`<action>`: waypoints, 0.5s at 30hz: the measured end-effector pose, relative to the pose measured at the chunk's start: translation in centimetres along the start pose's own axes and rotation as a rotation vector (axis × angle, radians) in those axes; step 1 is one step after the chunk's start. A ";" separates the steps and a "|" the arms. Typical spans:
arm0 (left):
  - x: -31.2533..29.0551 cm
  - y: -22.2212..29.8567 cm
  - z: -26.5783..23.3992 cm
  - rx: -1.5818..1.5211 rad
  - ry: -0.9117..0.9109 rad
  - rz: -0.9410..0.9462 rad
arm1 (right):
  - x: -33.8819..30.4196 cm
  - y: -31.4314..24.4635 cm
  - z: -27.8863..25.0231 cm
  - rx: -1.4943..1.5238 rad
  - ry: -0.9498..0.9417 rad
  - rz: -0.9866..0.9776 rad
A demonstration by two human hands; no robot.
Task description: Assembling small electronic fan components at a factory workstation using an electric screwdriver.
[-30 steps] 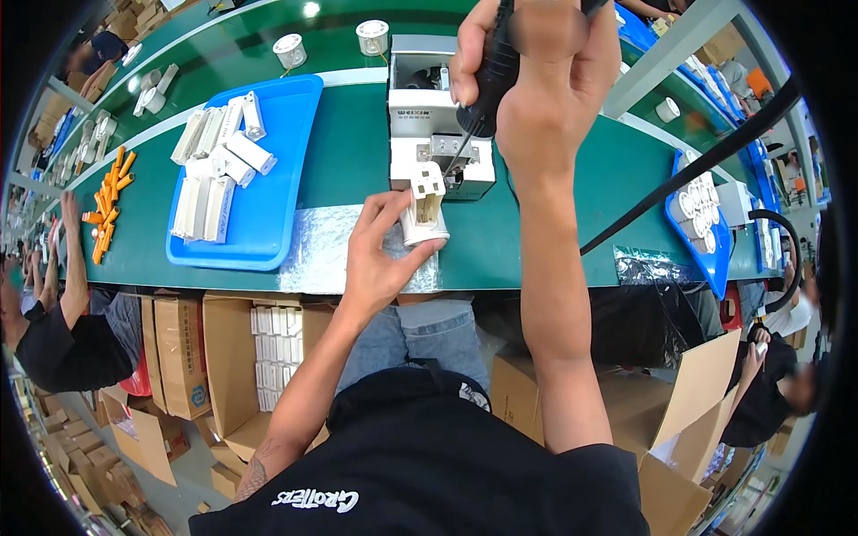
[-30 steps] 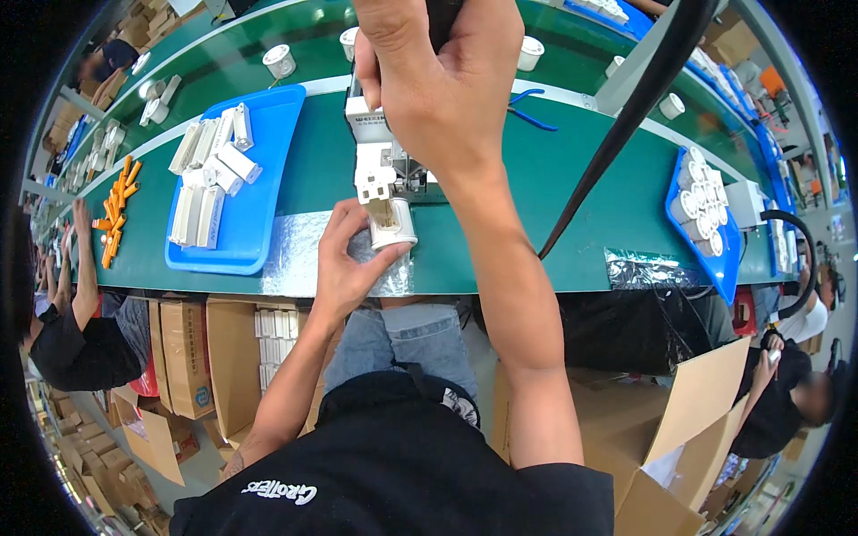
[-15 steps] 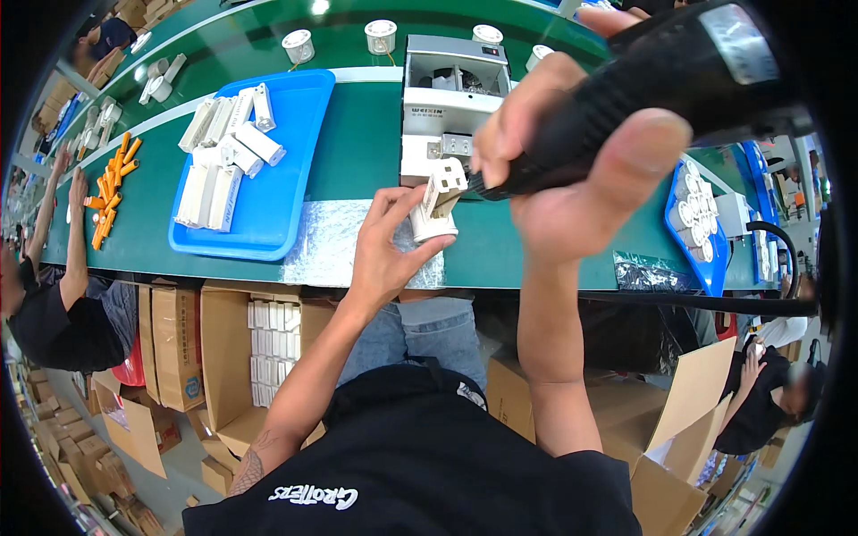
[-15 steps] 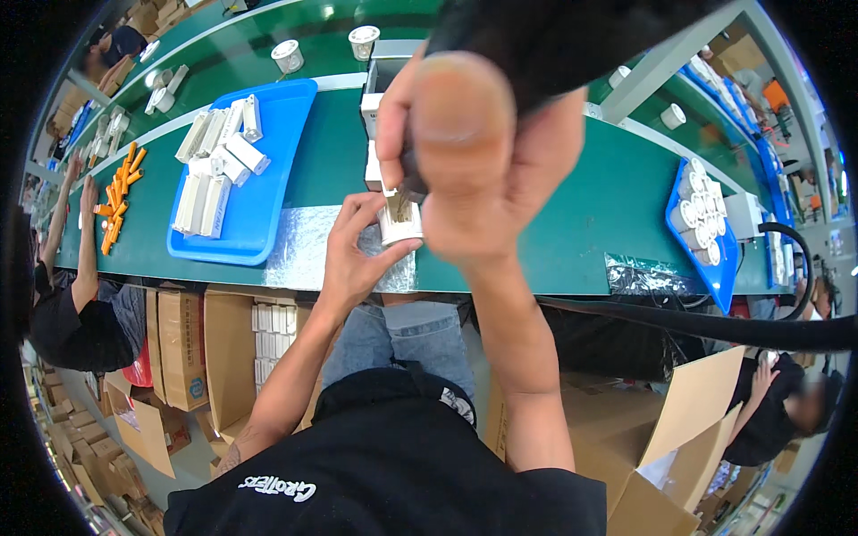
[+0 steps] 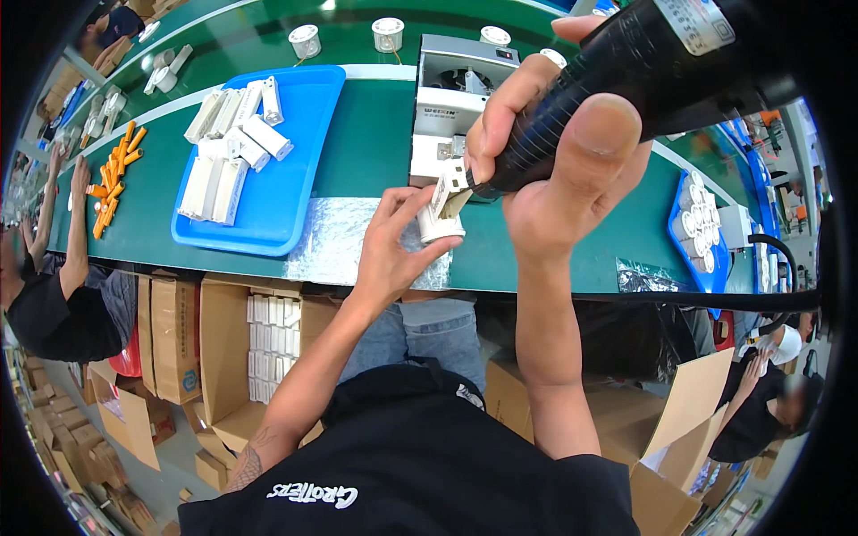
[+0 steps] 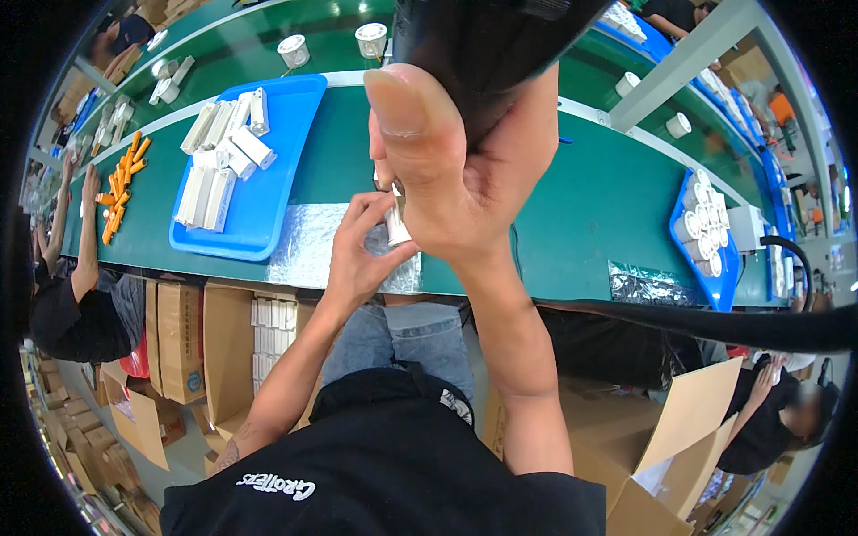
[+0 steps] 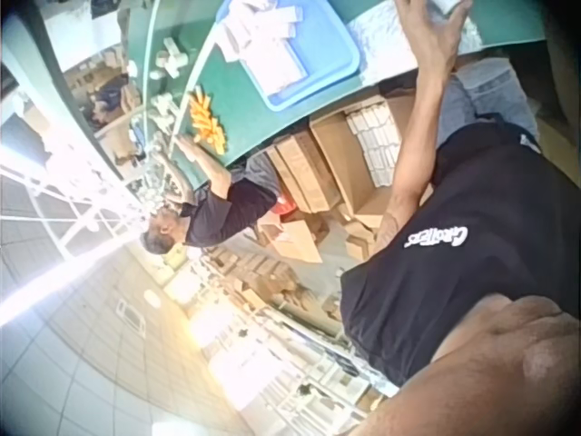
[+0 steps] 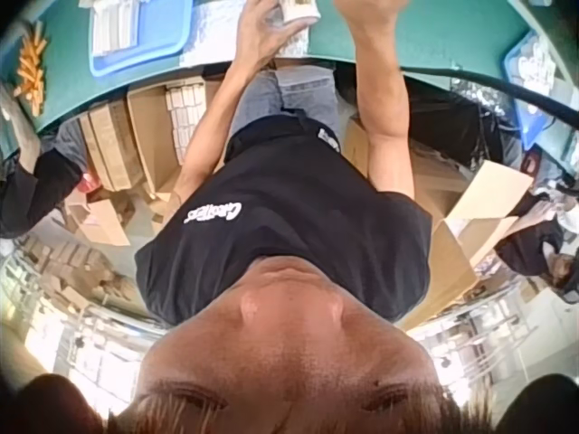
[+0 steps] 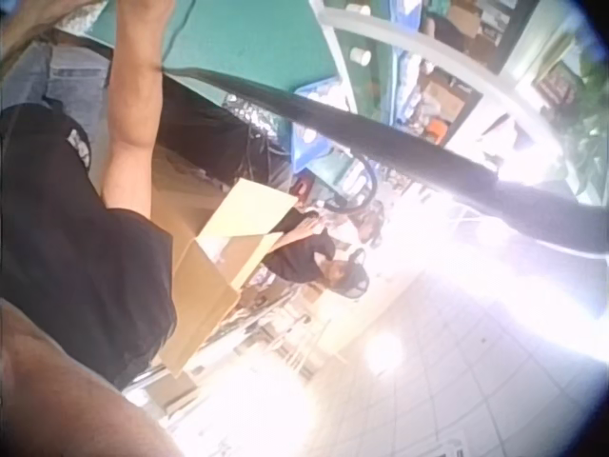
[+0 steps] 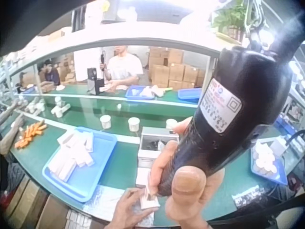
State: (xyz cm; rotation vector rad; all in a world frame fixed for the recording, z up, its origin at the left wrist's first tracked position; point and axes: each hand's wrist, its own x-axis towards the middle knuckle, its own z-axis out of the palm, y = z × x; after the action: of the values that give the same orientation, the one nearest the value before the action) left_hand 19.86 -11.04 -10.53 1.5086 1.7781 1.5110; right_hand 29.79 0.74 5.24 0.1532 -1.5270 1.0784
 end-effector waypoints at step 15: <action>-0.1 -0.1 0.1 -0.016 -0.018 0.005 | -0.8 0.5 0.2 -0.062 -0.001 -0.035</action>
State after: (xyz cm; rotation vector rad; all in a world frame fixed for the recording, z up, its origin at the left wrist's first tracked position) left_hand 19.95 -11.04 -10.69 1.5160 1.7489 1.5054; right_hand 29.50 0.52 4.36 0.1370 -1.5513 1.0027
